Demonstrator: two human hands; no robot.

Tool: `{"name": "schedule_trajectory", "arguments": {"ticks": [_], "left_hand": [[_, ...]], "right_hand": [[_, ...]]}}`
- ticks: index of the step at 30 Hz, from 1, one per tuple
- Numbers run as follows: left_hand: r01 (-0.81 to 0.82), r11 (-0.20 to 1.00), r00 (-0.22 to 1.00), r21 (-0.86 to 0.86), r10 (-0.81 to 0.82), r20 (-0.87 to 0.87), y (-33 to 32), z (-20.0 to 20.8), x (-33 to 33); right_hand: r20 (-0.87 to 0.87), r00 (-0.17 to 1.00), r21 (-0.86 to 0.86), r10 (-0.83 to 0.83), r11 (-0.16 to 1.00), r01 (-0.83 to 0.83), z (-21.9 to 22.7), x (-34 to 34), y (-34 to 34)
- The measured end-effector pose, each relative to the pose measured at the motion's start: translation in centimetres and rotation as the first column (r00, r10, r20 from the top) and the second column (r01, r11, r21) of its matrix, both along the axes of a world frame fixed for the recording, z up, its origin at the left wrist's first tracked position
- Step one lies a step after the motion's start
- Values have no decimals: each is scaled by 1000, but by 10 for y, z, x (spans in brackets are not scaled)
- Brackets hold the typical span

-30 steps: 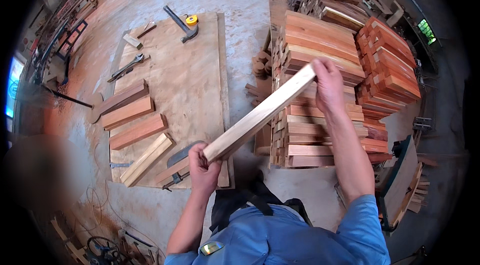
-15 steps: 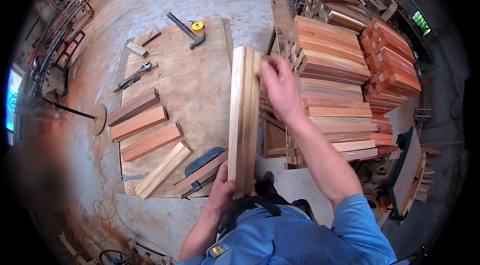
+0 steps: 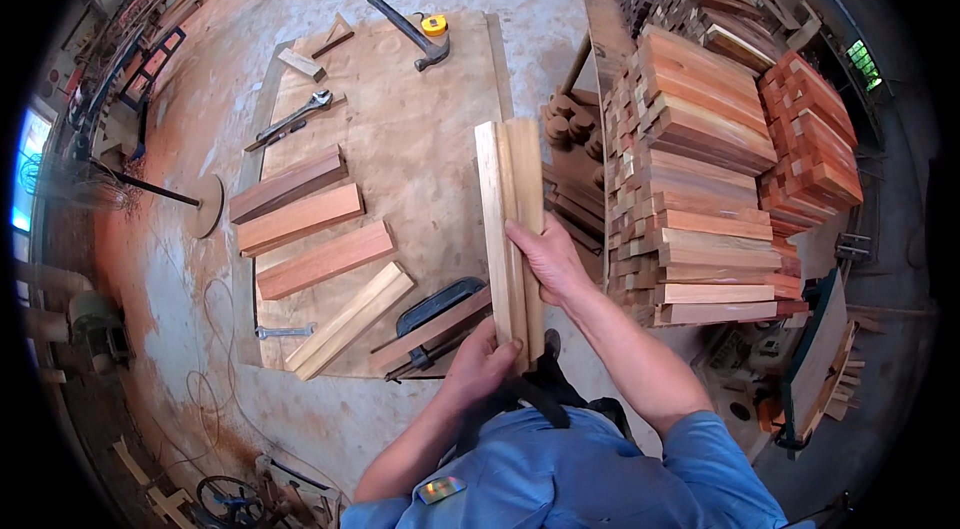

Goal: The person repeatedly picks up wooden planks from a workbench and stacks them onto a growing pile. The person handles the planks one at a time, aligning them before placing them on the stack.

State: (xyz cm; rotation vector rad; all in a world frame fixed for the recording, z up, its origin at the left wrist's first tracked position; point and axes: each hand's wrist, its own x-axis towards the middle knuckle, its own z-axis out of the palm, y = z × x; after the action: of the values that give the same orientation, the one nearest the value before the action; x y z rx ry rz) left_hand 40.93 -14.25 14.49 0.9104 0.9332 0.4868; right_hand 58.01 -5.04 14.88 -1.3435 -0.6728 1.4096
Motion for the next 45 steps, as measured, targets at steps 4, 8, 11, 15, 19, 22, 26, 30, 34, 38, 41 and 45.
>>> {"name": "schedule_trajectory", "arguments": {"ticks": [4,8,11,15,19,22,26,30,34,38,41,45], "left_hand": [[-67,954,959,293,142,-246,2,-14,-9],[-43,877,891,478,250,-379,8,-20,-10],[15,853,828,522,282,-485,4,-6,-4],[19,847,870,531,247,-426,4,-13,-5],[9,911,959,413,110,-263,8,-21,-5],[27,932,963,362,73,-261,4,-22,-6],[50,944,964,325,39,-263,1,-26,-6],[47,973,973,225,7,-231,4,-24,-9],[3,980,989,199,26,-144,8,-34,-10],[137,856,906,498,95,-412,16,-32,-6],[205,793,824,574,177,-538,23,-27,7],[104,830,875,548,186,-447,34,-43,13]], "right_hand": [[-271,962,-261,-30,964,-44,-3,23,-2],[-490,870,-195,-43,979,-61,-18,23,-7],[-590,802,-198,-97,980,-27,-44,25,-13],[-621,779,-200,-90,979,-47,-39,21,-18],[-709,699,-172,-93,984,-45,-43,17,-15],[-643,762,-183,-68,981,-66,-52,18,-17],[-554,823,-217,-125,976,3,-47,13,-17],[-510,849,-237,-136,971,13,-53,12,-14],[-478,860,-253,-180,965,61,-57,8,-14],[-288,925,-257,-247,951,174,-60,-3,-12],[-263,918,-190,-296,949,251,-44,-15,-13],[-201,936,-92,-289,957,276,-37,-22,-16]]}}
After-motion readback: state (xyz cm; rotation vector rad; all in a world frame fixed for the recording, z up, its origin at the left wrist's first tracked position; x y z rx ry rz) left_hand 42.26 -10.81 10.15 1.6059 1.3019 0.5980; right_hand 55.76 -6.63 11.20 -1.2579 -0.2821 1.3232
